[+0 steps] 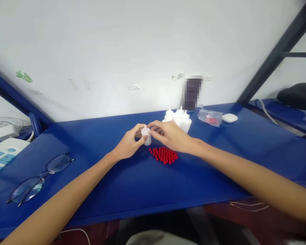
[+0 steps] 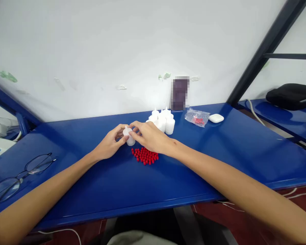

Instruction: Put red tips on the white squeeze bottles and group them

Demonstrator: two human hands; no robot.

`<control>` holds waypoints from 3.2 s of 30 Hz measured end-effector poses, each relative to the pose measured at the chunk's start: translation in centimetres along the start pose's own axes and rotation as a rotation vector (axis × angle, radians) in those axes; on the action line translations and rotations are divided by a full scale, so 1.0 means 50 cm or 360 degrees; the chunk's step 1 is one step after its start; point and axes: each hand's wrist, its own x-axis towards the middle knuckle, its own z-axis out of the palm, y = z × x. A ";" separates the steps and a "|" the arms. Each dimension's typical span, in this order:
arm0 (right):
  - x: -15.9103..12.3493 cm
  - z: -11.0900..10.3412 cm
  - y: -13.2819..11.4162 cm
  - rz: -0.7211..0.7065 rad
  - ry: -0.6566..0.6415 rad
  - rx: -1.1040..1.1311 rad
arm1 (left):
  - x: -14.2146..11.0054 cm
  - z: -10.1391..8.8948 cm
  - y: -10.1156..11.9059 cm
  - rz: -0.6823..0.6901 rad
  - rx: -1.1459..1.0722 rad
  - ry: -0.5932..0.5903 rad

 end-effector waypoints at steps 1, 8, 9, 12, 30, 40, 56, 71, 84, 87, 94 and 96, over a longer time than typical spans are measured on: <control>0.000 0.000 0.000 0.0034 0.0025 -0.0028 | -0.001 -0.005 -0.005 -0.0021 0.0020 0.0036; -0.012 0.012 -0.016 0.0041 -0.0086 -0.0341 | -0.009 -0.020 -0.025 -0.0063 0.0005 0.0173; -0.012 0.015 -0.017 -0.0016 -0.0143 -0.0358 | -0.010 -0.020 -0.026 -0.0059 0.0000 0.0180; -0.007 0.021 -0.021 -0.0075 -0.0262 -0.0410 | -0.013 -0.020 -0.024 -0.0057 0.0038 0.0189; -0.026 0.070 -0.045 0.0082 -0.0211 -0.1086 | -0.025 -0.023 -0.007 0.0149 0.0753 0.0134; -0.022 0.073 -0.029 -0.0078 0.0286 -0.0587 | -0.032 -0.017 0.002 0.0182 0.0577 0.0030; -0.034 0.086 -0.025 -0.0457 0.0408 -0.0305 | -0.048 0.005 0.016 0.0093 0.0357 0.0011; -0.040 0.085 -0.021 -0.0577 0.0305 -0.0437 | -0.047 0.005 0.017 0.0278 0.0615 -0.0072; -0.022 0.077 -0.004 -0.0073 0.0240 -0.0632 | -0.039 -0.034 0.008 0.0150 0.1221 -0.0046; -0.017 0.081 -0.001 -0.0077 0.0174 -0.0685 | -0.037 -0.028 0.006 0.0180 0.1331 -0.0096; -0.030 0.061 -0.025 0.0101 0.0168 -0.0732 | -0.032 -0.045 -0.009 0.0024 0.1598 0.0028; -0.036 0.058 -0.029 0.0056 0.0101 -0.0753 | -0.032 -0.050 -0.013 -0.0041 0.1620 0.0097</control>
